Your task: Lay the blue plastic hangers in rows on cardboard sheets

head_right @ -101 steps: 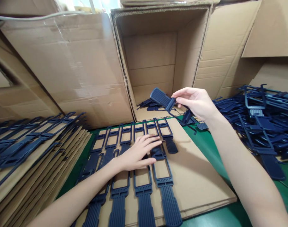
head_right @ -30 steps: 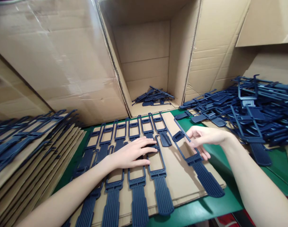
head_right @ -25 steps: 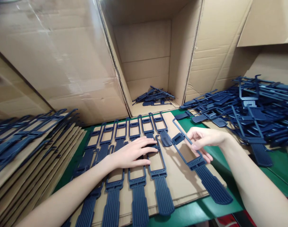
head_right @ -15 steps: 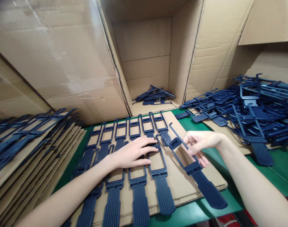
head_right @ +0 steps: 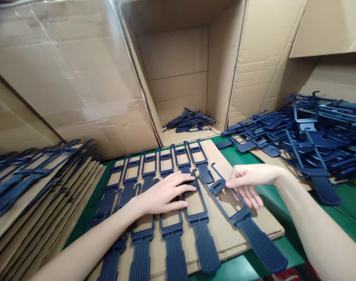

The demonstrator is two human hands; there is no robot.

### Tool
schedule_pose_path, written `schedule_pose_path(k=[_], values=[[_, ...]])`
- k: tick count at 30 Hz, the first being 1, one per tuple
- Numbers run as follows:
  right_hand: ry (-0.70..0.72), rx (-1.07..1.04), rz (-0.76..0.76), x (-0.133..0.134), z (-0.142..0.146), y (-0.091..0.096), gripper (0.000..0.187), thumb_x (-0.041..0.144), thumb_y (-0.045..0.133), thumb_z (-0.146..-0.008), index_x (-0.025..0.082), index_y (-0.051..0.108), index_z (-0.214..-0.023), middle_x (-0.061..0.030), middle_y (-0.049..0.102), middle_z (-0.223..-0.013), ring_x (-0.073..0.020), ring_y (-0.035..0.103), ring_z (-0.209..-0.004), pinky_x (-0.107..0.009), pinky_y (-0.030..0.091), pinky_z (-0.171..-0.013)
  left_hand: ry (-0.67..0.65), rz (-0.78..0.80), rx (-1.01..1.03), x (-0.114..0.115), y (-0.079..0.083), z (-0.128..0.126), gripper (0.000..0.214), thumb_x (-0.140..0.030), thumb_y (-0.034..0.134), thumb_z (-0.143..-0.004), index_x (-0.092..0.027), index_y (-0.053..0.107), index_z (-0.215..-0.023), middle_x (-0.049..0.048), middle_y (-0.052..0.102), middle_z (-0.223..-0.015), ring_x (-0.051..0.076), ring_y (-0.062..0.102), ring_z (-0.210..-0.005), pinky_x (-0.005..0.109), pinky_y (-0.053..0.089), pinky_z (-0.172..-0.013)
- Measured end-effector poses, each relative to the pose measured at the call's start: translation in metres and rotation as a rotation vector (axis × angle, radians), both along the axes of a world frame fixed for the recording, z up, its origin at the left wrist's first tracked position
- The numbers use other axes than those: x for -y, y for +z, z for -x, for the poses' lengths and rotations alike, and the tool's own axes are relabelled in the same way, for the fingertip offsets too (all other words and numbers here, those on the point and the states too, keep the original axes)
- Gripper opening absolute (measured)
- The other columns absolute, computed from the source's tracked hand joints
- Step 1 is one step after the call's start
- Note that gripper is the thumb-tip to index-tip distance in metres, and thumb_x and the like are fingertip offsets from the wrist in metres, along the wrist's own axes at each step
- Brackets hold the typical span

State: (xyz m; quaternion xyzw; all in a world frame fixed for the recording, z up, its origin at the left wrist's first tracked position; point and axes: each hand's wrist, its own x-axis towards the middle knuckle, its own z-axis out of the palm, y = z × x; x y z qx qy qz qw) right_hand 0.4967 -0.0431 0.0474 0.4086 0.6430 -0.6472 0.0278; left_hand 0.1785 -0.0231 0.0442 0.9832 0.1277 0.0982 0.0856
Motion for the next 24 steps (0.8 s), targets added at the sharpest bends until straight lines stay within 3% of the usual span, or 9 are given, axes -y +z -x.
schedule_pose_path(k=[3, 8, 11, 14, 19, 24], values=[[-0.046, 0.031, 0.023, 0.001, -0.004, 0.001, 0.058, 0.064, 0.049, -0.084, 0.011, 0.058, -0.061, -0.0111, 0.069, -0.058, -0.0141, 0.063, -0.044, -0.017, 0.048, -0.04, 0.006, 0.004, -0.001, 0.001, 0.001, 0.0, 0.042, -0.045, 0.047, -0.094, -0.019, 0.051, -0.127, 0.014, 0.046, -0.139, 0.026, 0.041, -0.13, 0.042, 0.028, -0.111], [-0.083, 0.105, -0.105, -0.002, -0.008, 0.0, 0.051, 0.063, 0.056, -0.08, 0.013, 0.057, -0.068, -0.0054, 0.065, -0.051, -0.0133, 0.059, -0.039, -0.018, 0.043, -0.034, 0.009, 0.006, -0.025, 0.0, 0.003, 0.0, 0.042, -0.043, 0.048, -0.094, -0.019, 0.052, -0.127, 0.0144, 0.045, -0.14, 0.027, 0.04, -0.131, 0.043, 0.027, -0.111], [-0.222, 0.109, -0.305, -0.006, -0.005, -0.001, 0.047, 0.061, 0.058, -0.08, 0.015, 0.057, -0.073, -0.0037, 0.065, -0.056, -0.0124, 0.059, -0.043, -0.02, 0.045, -0.039, 0.011, 0.013, -0.019, 0.0, 0.003, 0.0, 0.041, -0.043, 0.048, -0.093, -0.019, 0.052, -0.127, 0.0139, 0.044, -0.141, 0.027, 0.039, -0.132, 0.044, 0.027, -0.112], [-0.322, 0.135, -0.616, -0.011, 0.005, -0.001, 0.042, 0.057, 0.059, -0.08, 0.016, 0.061, -0.084, -0.0014, 0.064, -0.061, -0.012, 0.058, -0.05, -0.022, 0.046, -0.047, 0.013, 0.021, -0.024, 0.001, 0.004, -0.001, 0.042, -0.043, 0.049, -0.093, -0.019, 0.052, -0.127, 0.0141, 0.044, -0.141, 0.027, 0.039, -0.132, 0.044, 0.028, -0.111], [-0.155, 0.152, -0.994, -0.012, 0.028, -0.002, 0.027, 0.045, 0.065, -0.08, 0.018, 0.067, -0.085, -0.0035, 0.063, -0.077, -0.0168, 0.058, -0.07, -0.028, 0.045, -0.063, 0.013, 0.016, -0.043, 0.001, 0.005, -0.001, 0.042, -0.043, 0.047, -0.094, -0.019, 0.051, -0.128, 0.014, 0.043, -0.142, 0.027, 0.039, -0.132, 0.045, 0.028, -0.111], [-0.095, 0.118, -1.204, -0.009, 0.04, -0.007, 0.017, 0.027, 0.054, -0.087, 0.02, 0.069, -0.089, -0.0067, 0.061, -0.092, -0.0209, 0.056, -0.091, -0.035, 0.044, -0.084, 0.009, 0.017, -0.026, 0.0, 0.004, -0.001, 0.041, -0.043, 0.049, -0.093, -0.02, 0.051, -0.128, 0.0137, 0.044, -0.141, 0.027, 0.04, -0.131, 0.045, 0.028, -0.111]])
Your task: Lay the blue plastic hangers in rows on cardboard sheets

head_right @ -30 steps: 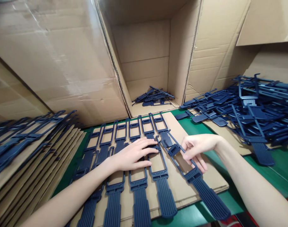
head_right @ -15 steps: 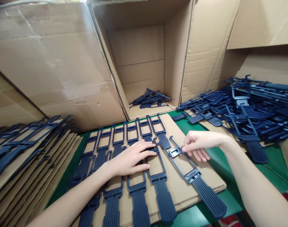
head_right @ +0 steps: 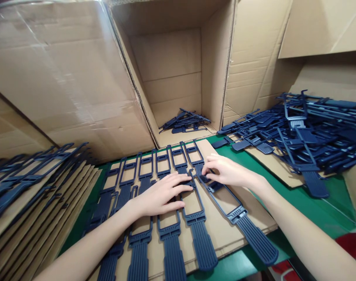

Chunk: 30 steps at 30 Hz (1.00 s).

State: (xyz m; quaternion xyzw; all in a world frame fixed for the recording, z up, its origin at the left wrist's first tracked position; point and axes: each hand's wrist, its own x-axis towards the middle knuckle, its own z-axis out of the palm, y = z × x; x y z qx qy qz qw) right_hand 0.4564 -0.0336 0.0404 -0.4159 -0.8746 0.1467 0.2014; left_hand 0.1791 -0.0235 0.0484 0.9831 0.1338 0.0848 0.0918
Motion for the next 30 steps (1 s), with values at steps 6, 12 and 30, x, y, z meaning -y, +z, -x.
schedule_pose_path(k=[6, 12, 30], values=[[0.036, 0.009, -0.053, -0.001, 0.005, -0.007, 0.024, 0.02, 0.047, -0.09, 0.021, 0.07, -0.089, -0.0064, 0.06, -0.091, -0.0197, 0.056, -0.089, -0.035, 0.045, -0.085, -0.008, 0.0, 0.002, 0.0, 0.001, 0.0, 0.042, -0.042, 0.049, -0.093, -0.019, 0.052, -0.127, 0.0148, 0.045, -0.141, 0.027, 0.04, -0.131, 0.044, 0.029, -0.111], [0.001, 0.018, -0.12, -0.003, 0.0, -0.008, 0.024, 0.017, 0.047, -0.087, 0.022, 0.071, -0.082, -0.0071, 0.063, -0.096, -0.0217, 0.057, -0.094, -0.037, 0.045, -0.087, -0.013, -0.002, 0.031, 0.0, 0.0, -0.001, 0.04, -0.043, 0.048, -0.093, -0.02, 0.052, -0.126, 0.0144, 0.047, -0.138, 0.027, 0.042, -0.13, 0.045, 0.029, -0.111], [-0.035, 0.045, -0.104, -0.002, 0.02, -0.018, 0.022, 0.035, 0.054, -0.09, 0.022, 0.072, -0.088, -0.0064, 0.064, -0.085, -0.0218, 0.056, -0.088, -0.038, 0.042, -0.082, -0.031, -0.033, 0.038, 0.0, -0.004, 0.0, 0.043, -0.041, 0.05, -0.093, -0.018, 0.05, -0.128, 0.0154, 0.046, -0.139, 0.026, 0.041, -0.131, 0.042, 0.028, -0.111]])
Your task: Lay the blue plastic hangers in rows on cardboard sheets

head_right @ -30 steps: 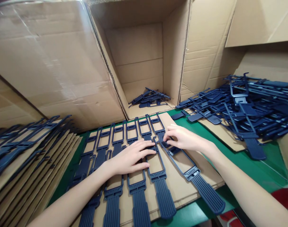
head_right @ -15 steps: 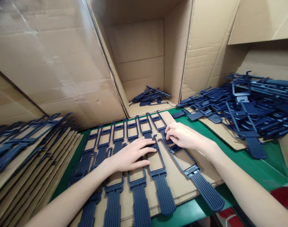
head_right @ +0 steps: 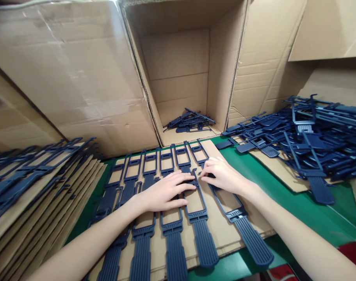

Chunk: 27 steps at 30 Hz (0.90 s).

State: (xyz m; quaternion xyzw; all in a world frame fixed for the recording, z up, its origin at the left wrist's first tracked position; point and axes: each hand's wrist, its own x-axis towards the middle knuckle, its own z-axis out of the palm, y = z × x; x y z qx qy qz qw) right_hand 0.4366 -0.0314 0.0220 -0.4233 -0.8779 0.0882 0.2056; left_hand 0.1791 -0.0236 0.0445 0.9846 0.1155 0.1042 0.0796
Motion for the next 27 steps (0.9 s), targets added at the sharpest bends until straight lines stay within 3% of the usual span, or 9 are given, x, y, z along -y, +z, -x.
schedule_pose_path(k=[3, 6, 12, 18, 23, 27], values=[[-0.01, -0.029, -0.022, 0.0, 0.003, 0.0, 0.024, 0.033, 0.051, -0.092, 0.02, 0.071, -0.092, -0.0073, 0.065, -0.085, -0.0216, 0.056, -0.088, -0.038, 0.043, -0.082, -0.006, -0.011, -0.008, 0.0, 0.0, 0.0, 0.042, -0.04, 0.049, -0.093, -0.017, 0.051, -0.128, 0.0161, 0.046, -0.139, 0.027, 0.04, -0.131, 0.043, 0.027, -0.111], [0.036, -0.064, 0.001, 0.0, -0.002, 0.004, 0.024, 0.032, 0.05, -0.091, 0.021, 0.07, -0.099, -0.008, 0.067, -0.099, -0.0226, 0.056, -0.098, -0.041, 0.042, -0.091, -0.015, -0.015, -0.013, -0.001, 0.0, 0.0, 0.042, -0.041, 0.049, -0.093, -0.016, 0.051, -0.127, 0.0166, 0.046, -0.139, 0.027, 0.04, -0.132, 0.043, 0.027, -0.112], [0.091, -0.033, 0.198, 0.005, -0.029, 0.02, 0.036, 0.048, 0.062, -0.082, 0.027, 0.067, -0.111, -0.0061, 0.053, -0.132, -0.0265, 0.044, -0.124, -0.042, 0.032, -0.106, -0.004, -0.012, -0.02, 0.0, -0.002, 0.0, 0.042, -0.042, 0.049, -0.093, -0.018, 0.051, -0.127, 0.0153, 0.045, -0.14, 0.027, 0.039, -0.132, 0.043, 0.028, -0.111], [-0.025, 0.045, 0.304, 0.013, -0.041, 0.034, 0.029, 0.05, 0.068, -0.075, 0.027, 0.069, -0.092, -0.006, 0.056, -0.11, -0.0268, 0.051, -0.109, -0.042, 0.038, -0.096, -0.006, -0.019, -0.022, 0.0, -0.002, 0.0, 0.042, -0.042, 0.048, -0.094, -0.016, 0.052, -0.127, 0.0161, 0.045, -0.139, 0.027, 0.038, -0.133, 0.042, 0.027, -0.112], [-0.066, 0.14, 0.268, 0.013, -0.034, 0.029, 0.019, 0.041, 0.07, -0.071, 0.027, 0.068, -0.084, -0.0025, 0.06, -0.093, -0.0267, 0.052, -0.101, -0.048, 0.026, -0.098, -0.011, -0.029, -0.014, 0.0, -0.002, 0.0, 0.041, -0.041, 0.047, -0.094, -0.016, 0.052, -0.126, 0.0161, 0.046, -0.138, 0.026, 0.039, -0.132, 0.043, 0.027, -0.112], [-0.081, 0.17, 0.255, 0.012, -0.033, 0.023, 0.016, 0.037, 0.07, -0.071, 0.026, 0.066, -0.082, -0.0003, 0.06, -0.082, -0.025, 0.054, -0.093, -0.047, 0.024, -0.095, -0.014, -0.03, -0.022, 0.0, -0.002, 0.0, 0.041, -0.042, 0.047, -0.094, -0.016, 0.051, -0.126, 0.0156, 0.046, -0.139, 0.026, 0.038, -0.133, 0.043, 0.025, -0.113]])
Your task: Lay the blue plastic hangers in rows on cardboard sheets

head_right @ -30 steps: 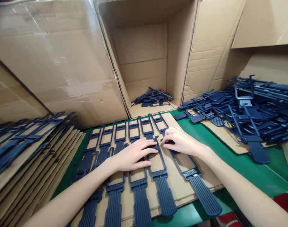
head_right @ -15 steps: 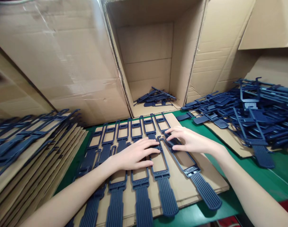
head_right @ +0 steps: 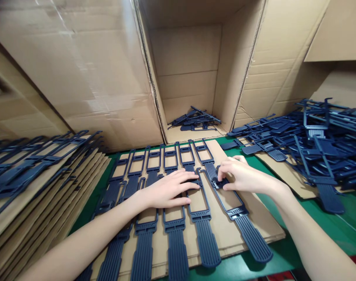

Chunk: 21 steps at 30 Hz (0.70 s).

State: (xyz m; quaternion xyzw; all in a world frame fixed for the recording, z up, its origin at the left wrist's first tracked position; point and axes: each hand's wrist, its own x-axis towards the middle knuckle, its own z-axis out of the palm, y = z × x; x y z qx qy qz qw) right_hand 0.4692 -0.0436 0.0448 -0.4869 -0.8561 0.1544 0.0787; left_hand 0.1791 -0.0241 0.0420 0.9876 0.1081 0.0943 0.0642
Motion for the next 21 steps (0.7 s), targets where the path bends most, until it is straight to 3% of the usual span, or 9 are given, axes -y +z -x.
schedule_pose_path(k=[11, 21], values=[[0.071, -0.021, -0.013, 0.006, 0.013, 0.003, 0.02, 0.039, 0.065, -0.078, 0.026, 0.066, -0.094, -0.0016, 0.062, -0.089, -0.0234, 0.057, -0.09, -0.043, 0.027, -0.092, -0.008, 0.008, 0.007, 0.0, 0.002, -0.001, 0.04, -0.04, 0.049, -0.093, -0.018, 0.051, -0.127, 0.0151, 0.047, -0.138, 0.027, 0.038, -0.133, 0.044, 0.028, -0.111], [0.121, -0.028, -0.033, 0.004, 0.012, 0.0, 0.023, 0.037, 0.066, -0.079, 0.03, 0.067, -0.1, -0.0037, 0.061, -0.106, -0.0273, 0.051, -0.108, -0.047, 0.03, -0.095, 0.002, 0.001, -0.018, 0.0, 0.005, -0.002, 0.041, -0.04, 0.048, -0.094, -0.017, 0.05, -0.127, 0.015, 0.047, -0.138, 0.027, 0.037, -0.133, 0.044, 0.027, -0.111]])
